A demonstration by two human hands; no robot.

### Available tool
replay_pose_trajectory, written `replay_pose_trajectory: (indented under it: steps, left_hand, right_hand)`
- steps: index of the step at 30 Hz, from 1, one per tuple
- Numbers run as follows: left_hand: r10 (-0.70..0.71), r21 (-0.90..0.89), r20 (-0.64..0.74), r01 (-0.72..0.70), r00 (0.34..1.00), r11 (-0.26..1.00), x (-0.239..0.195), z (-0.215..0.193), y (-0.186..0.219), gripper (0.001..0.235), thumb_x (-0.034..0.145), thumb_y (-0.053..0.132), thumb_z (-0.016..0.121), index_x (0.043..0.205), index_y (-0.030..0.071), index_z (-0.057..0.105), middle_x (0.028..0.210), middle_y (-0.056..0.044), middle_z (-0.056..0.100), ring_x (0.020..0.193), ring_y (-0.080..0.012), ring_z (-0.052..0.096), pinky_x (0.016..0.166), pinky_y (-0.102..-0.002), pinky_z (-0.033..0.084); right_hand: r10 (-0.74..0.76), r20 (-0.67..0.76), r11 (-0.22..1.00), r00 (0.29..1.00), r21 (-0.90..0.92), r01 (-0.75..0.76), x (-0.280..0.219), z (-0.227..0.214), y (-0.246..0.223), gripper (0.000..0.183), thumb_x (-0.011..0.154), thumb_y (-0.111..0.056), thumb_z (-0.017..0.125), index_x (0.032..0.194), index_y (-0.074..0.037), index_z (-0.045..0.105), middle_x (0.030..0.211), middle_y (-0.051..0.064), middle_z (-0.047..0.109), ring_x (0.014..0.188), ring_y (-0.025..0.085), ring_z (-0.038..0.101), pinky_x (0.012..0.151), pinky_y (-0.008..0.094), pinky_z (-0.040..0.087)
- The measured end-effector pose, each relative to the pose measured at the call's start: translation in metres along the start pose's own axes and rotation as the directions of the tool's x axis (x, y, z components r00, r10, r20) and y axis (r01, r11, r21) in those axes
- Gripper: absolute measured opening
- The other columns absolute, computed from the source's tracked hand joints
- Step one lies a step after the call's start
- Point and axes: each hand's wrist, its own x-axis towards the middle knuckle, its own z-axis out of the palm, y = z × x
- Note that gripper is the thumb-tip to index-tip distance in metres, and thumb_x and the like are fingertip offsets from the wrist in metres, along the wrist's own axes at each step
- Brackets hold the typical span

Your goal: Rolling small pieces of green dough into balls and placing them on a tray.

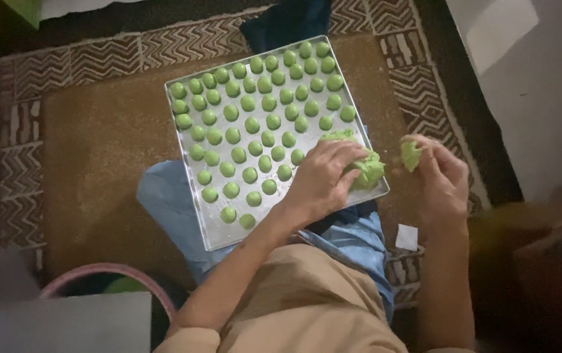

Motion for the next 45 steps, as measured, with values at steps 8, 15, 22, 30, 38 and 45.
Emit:
replay_pose_trajectory:
  steps: [8, 15, 22, 30, 38, 45]
  left_hand:
    - [-0.021, -0.315, -0.083, -0.006, 0.996, 0.949, 0.003, -0.013, 0.031, 0.061, 0.094, 0.034, 0.074, 0.149, 0.026, 0.052, 0.139, -0.004, 0.064, 0.132, -0.0272, 0.061, 0.116, -0.047, 0.048]
    - [-0.238, -0.616, -0.07, 0.145, 0.969, 0.774, 0.005, -0.028, 0.028, 0.048, 0.096, 0.025, 0.073, 0.143, 0.024, 0.061, 0.12, -0.01, 0.075, 0.117, -0.0287, 0.07, 0.104, -0.045, 0.055]
    - [-0.342, -0.783, 0.05, 0.249, 0.939, 0.569, 0.004, -0.031, 0.026, 0.028, 0.1, 0.023, 0.069, 0.126, 0.014, 0.072, 0.109, -0.013, 0.077, 0.109, -0.0213, 0.071, 0.098, -0.041, 0.055]
    - [-0.31, -0.906, 0.348, 0.402, 0.885, 0.13, 0.003, -0.042, 0.029, 0.038, 0.109, 0.037, 0.053, 0.123, 0.007, 0.071, 0.098, -0.017, 0.075, 0.092, -0.0239, 0.075, 0.091, -0.043, 0.06]
    - [-0.345, -0.951, 0.278, 0.307, 0.896, 0.031, 0.002, -0.029, 0.013, 0.025, 0.104, 0.011, 0.063, 0.126, -0.001, 0.065, 0.094, -0.009, 0.064, 0.081, -0.0143, 0.069, 0.071, -0.035, 0.065]
    - [-0.231, -0.881, 0.388, 0.433, 0.892, 0.192, 0.001, -0.046, -0.004, 0.042, 0.106, 0.046, 0.055, 0.109, 0.007, 0.072, 0.075, -0.006, 0.064, 0.067, -0.0099, 0.066, 0.068, -0.033, 0.062]
  right_hand:
    - [-0.017, 0.039, 0.944, 0.999, 0.331, 0.003, -0.001, 0.027, 0.019, 0.008, 0.099, 0.001, 0.064, 0.107, 0.005, 0.064, 0.102, 0.019, 0.07, 0.089, 0.021, 0.072, 0.07, 0.029, 0.054]
    - [-0.013, 0.139, 0.965, 0.99, 0.263, -0.025, -0.013, 0.043, -0.014, 0.029, 0.093, 0.006, 0.068, 0.121, 0.013, 0.065, 0.103, 0.023, 0.069, 0.089, 0.028, 0.074, 0.071, 0.034, 0.063]
    - [-0.333, 0.177, 0.932, 0.926, -0.087, 0.352, -0.007, 0.043, -0.012, 0.024, 0.085, 0.005, 0.083, 0.107, 0.007, 0.073, 0.114, 0.021, 0.062, 0.109, 0.026, 0.063, 0.086, 0.036, 0.058]
    - [-0.536, 0.286, 0.796, 0.795, -0.144, 0.588, 0.004, 0.04, -0.013, 0.021, 0.086, 0.001, 0.084, 0.105, 0.001, 0.077, 0.114, 0.024, 0.07, 0.114, 0.031, 0.064, 0.091, 0.043, 0.06]
    - [-0.461, 0.366, 0.838, 0.808, -0.12, 0.533, 0.007, 0.051, -0.016, 0.024, 0.105, -0.022, 0.061, 0.113, -0.005, 0.074, 0.131, 0.023, 0.067, 0.133, 0.033, 0.057, 0.112, 0.049, 0.043]
    - [-0.426, 0.437, 0.881, 0.792, 0.001, 0.473, 0.01, 0.05, -0.014, 0.025, 0.086, -0.003, 0.078, 0.11, -0.001, 0.073, 0.133, 0.021, 0.062, 0.13, 0.03, 0.059, 0.108, 0.048, 0.05]
